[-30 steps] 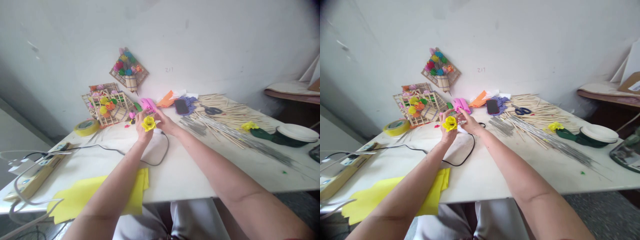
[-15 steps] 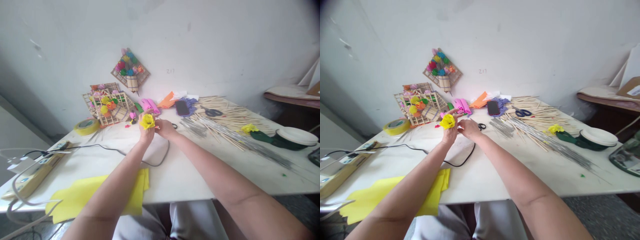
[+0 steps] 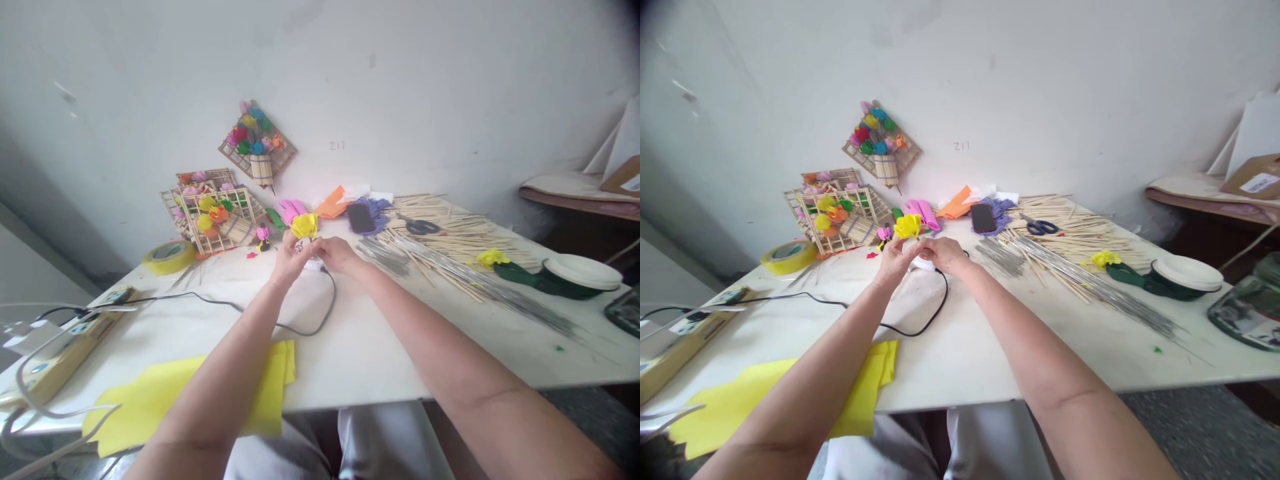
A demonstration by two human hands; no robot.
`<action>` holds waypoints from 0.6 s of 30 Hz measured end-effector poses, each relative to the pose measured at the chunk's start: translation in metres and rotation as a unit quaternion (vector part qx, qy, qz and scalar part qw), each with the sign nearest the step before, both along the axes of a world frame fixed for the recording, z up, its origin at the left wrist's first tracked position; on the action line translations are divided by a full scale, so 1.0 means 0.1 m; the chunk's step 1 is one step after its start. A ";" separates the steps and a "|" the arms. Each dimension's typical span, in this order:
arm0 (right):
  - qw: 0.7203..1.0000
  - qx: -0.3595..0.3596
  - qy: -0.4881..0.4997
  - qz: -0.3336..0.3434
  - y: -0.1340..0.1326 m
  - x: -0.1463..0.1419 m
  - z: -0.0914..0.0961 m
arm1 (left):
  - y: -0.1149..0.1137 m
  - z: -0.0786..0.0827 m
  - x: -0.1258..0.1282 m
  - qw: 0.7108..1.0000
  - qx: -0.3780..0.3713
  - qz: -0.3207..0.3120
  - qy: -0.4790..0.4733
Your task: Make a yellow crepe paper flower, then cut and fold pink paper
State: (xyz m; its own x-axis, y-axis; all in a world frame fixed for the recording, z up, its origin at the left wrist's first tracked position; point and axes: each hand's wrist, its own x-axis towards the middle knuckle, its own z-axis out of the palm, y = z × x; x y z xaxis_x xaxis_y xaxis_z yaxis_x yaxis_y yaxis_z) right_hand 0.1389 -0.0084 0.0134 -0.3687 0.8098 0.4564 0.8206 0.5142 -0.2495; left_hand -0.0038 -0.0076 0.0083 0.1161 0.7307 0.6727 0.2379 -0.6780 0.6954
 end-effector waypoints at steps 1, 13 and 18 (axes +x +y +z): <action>1.000 -0.005 0.005 0.007 0.01 0.02 -0.01 | 0.01 0.00 -0.01 1.000 -0.001 -0.005 0.002; 0.998 -0.004 0.005 0.055 0.02 0.03 -0.05 | 0.05 -0.02 0.00 0.999 0.048 0.024 0.001; 0.999 0.021 -0.043 0.018 -0.01 -0.01 -0.03 | 0.02 0.00 0.02 0.993 0.111 0.041 0.003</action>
